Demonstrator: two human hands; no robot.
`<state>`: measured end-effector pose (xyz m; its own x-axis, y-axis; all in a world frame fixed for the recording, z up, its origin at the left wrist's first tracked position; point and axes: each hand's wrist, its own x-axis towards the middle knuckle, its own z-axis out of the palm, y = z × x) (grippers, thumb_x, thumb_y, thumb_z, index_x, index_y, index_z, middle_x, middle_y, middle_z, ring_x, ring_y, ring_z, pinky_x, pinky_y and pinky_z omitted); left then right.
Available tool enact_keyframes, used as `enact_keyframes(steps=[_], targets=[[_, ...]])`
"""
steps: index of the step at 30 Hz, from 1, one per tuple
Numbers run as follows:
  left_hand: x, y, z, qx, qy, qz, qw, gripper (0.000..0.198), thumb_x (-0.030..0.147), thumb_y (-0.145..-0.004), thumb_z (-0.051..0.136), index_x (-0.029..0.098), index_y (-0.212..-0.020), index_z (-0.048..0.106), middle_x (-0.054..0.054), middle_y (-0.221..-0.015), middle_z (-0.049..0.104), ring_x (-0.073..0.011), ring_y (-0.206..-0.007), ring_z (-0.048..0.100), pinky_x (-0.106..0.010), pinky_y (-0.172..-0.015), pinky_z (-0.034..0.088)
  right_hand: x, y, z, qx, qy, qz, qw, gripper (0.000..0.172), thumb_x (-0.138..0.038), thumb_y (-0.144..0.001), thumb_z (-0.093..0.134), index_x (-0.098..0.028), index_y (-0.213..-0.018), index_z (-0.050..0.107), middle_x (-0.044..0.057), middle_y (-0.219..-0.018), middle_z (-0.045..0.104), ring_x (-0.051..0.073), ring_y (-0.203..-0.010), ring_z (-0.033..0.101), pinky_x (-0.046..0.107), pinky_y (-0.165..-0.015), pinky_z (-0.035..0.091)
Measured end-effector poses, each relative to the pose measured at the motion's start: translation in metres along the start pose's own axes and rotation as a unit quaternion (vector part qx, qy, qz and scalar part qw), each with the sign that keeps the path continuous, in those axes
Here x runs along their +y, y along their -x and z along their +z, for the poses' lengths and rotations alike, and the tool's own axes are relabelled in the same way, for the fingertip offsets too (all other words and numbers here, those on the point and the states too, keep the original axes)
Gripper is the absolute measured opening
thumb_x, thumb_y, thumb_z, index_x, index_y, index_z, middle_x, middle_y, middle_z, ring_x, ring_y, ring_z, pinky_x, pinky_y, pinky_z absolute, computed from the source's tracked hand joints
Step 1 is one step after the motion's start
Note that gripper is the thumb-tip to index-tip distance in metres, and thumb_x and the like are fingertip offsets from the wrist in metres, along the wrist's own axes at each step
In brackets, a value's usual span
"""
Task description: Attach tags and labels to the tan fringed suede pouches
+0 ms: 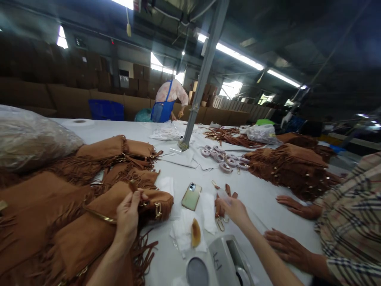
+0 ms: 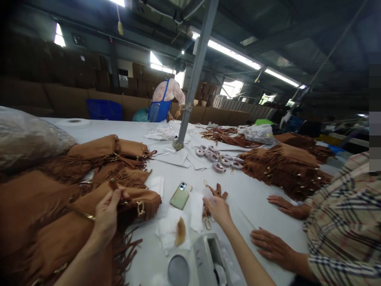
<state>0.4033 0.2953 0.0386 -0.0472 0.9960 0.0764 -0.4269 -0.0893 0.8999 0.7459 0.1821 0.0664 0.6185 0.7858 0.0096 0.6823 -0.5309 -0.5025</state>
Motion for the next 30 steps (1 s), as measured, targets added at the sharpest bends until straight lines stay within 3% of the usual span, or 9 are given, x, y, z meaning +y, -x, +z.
enact_keyframes(steps=[5,8,11,17,21,25,27,30], targets=[[0.001,-0.008,0.023,-0.134,-0.006,-0.096,0.986,0.034,0.044,-0.066,0.076,0.012,-0.074,0.068,-0.004,-0.068,0.065,-0.0156,-0.064,0.06,-0.022,-0.059,0.046,-0.023,0.066,0.005,-0.08,-0.176,-0.027,0.981,0.05,-0.058,-0.082,0.039,-0.016,-0.076,0.066,0.002,-0.053,0.061,0.015,-0.049,0.053,0.026,-0.052,0.038],[0.002,-0.009,0.025,-0.145,0.017,-0.122,0.982,0.036,0.044,-0.067,0.076,0.011,-0.079,0.068,-0.006,-0.07,0.067,-0.0164,-0.06,0.061,-0.024,-0.056,0.047,-0.038,0.11,0.032,-0.147,-0.275,-0.015,0.95,0.048,-0.06,-0.079,0.043,-0.017,-0.077,0.064,-0.001,-0.049,0.057,0.013,-0.044,0.047,0.023,-0.046,0.033],[0.007,-0.013,0.017,-0.107,0.064,-0.112,0.986,0.034,0.043,-0.069,0.074,0.013,-0.082,0.066,-0.002,-0.07,0.066,-0.0133,-0.062,0.06,-0.023,-0.061,0.048,-0.051,0.132,0.066,-0.164,-0.326,-0.016,0.931,0.036,-0.053,-0.071,0.058,-0.016,-0.069,0.062,-0.001,-0.053,0.057,0.012,-0.049,0.049,0.022,-0.048,0.033],[0.037,-0.035,-0.003,-0.033,0.15,-0.062,0.986,0.021,0.035,-0.075,0.068,0.015,-0.079,0.062,0.002,-0.066,0.062,-0.0094,-0.061,0.058,-0.021,-0.065,0.049,-0.081,0.129,0.116,-0.066,-0.384,-0.016,0.921,0.025,-0.037,-0.064,0.066,-0.015,-0.076,0.062,-0.001,-0.06,0.059,0.014,-0.055,0.052,0.024,-0.053,0.04],[0.048,-0.038,-0.004,-0.02,0.178,-0.048,0.983,0.017,0.03,-0.076,0.068,0.014,-0.078,0.062,0.002,-0.065,0.061,-0.0097,-0.061,0.058,-0.021,-0.065,0.049,-0.131,0.116,0.142,-0.076,-0.388,-0.071,0.916,0.028,-0.035,-0.063,0.067,-0.016,-0.083,0.066,0.001,-0.07,0.065,0.018,-0.067,0.057,0.027,-0.062,0.045],[0.048,-0.029,-0.005,-0.022,0.189,-0.044,0.981,0.017,0.029,-0.076,0.068,0.014,-0.077,0.062,0.0,-0.066,0.061,-0.0115,-0.062,0.06,-0.025,-0.066,0.05,-0.184,0.105,0.17,-0.079,-0.398,-0.111,0.907,0.017,-0.03,-0.064,0.065,-0.019,-0.078,0.066,0.0,-0.081,0.068,0.018,-0.081,0.06,0.025,-0.071,0.046],[0.05,-0.028,-0.009,-0.017,0.196,-0.036,0.98,0.017,0.03,-0.077,0.068,0.014,-0.078,0.061,0.001,-0.067,0.061,-0.0117,-0.062,0.06,-0.025,-0.066,0.05,-0.192,0.101,0.176,-0.083,-0.388,-0.107,0.912,0.01,-0.028,-0.066,0.062,-0.019,-0.067,0.064,-0.001,-0.069,0.066,0.018,-0.071,0.06,0.026,-0.065,0.046],[0.056,-0.033,-0.017,0.007,0.21,-0.009,0.978,0.019,0.033,-0.077,0.068,0.016,-0.079,0.06,0.003,-0.067,0.061,-0.0106,-0.063,0.059,-0.023,-0.066,0.048,-0.177,0.094,0.167,-0.09,-0.365,-0.101,0.921,0.02,-0.028,-0.068,0.059,-0.019,-0.051,0.058,-0.002,-0.049,0.056,0.018,-0.057,0.057,0.027,-0.057,0.044]])
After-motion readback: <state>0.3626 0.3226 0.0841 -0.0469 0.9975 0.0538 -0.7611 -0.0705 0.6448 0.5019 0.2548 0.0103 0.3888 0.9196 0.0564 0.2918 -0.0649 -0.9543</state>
